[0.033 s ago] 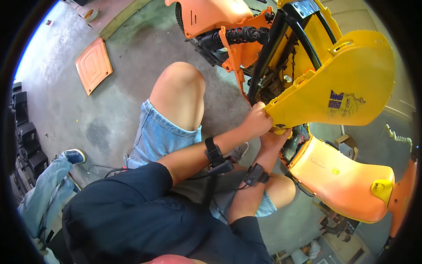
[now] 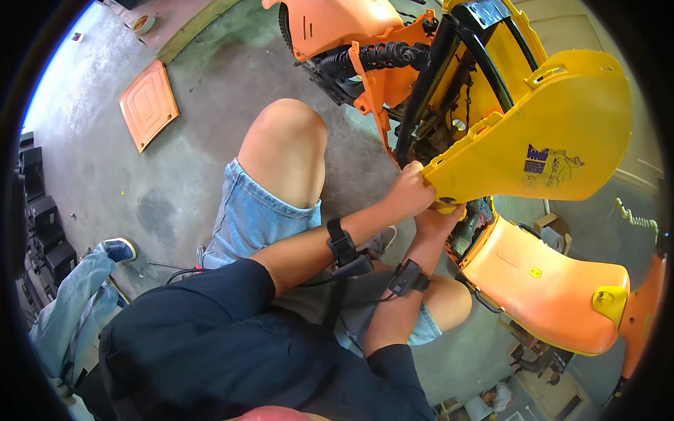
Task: Dismantling and repairing the plastic body panels and fairing components of an electric scooter or motorcycle.
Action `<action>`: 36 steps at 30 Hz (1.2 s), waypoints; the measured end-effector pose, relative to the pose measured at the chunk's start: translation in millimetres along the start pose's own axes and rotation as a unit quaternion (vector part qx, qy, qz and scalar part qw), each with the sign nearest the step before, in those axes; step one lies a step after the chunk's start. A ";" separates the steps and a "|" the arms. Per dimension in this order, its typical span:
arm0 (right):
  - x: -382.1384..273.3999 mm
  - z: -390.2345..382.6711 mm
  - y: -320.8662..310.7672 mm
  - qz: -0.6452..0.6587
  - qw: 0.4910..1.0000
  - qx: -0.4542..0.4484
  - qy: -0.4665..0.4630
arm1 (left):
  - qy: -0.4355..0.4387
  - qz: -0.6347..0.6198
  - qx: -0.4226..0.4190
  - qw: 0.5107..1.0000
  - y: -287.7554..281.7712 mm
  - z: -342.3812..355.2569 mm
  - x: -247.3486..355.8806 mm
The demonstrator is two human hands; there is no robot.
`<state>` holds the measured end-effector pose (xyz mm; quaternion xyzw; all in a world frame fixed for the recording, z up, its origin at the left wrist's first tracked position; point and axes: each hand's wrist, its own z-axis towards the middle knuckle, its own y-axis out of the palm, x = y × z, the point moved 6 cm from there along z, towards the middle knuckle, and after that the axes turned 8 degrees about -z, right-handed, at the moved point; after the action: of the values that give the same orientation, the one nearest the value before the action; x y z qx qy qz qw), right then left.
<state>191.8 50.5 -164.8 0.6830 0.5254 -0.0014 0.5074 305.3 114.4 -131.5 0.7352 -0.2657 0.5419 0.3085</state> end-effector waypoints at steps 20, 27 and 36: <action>1.1 -63.0 50.1 -0.600 0.773 0.068 -0.195 | -0.074 -0.075 0.045 0.993 6.8 24.0 -58.1; -18.8 -4.8 -40.9 -0.337 0.940 0.028 -0.041 | -0.113 0.019 0.011 0.993 11.1 17.3 -65.9; -86.0 98.4 -193.5 -0.353 0.935 0.029 0.006 | -0.209 0.074 0.071 0.973 18.8 15.9 -43.7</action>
<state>66.4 -92.4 -300.4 0.4683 0.7355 -0.1910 0.4509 289.8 92.4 -173.9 0.8305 -0.3385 0.4152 0.1524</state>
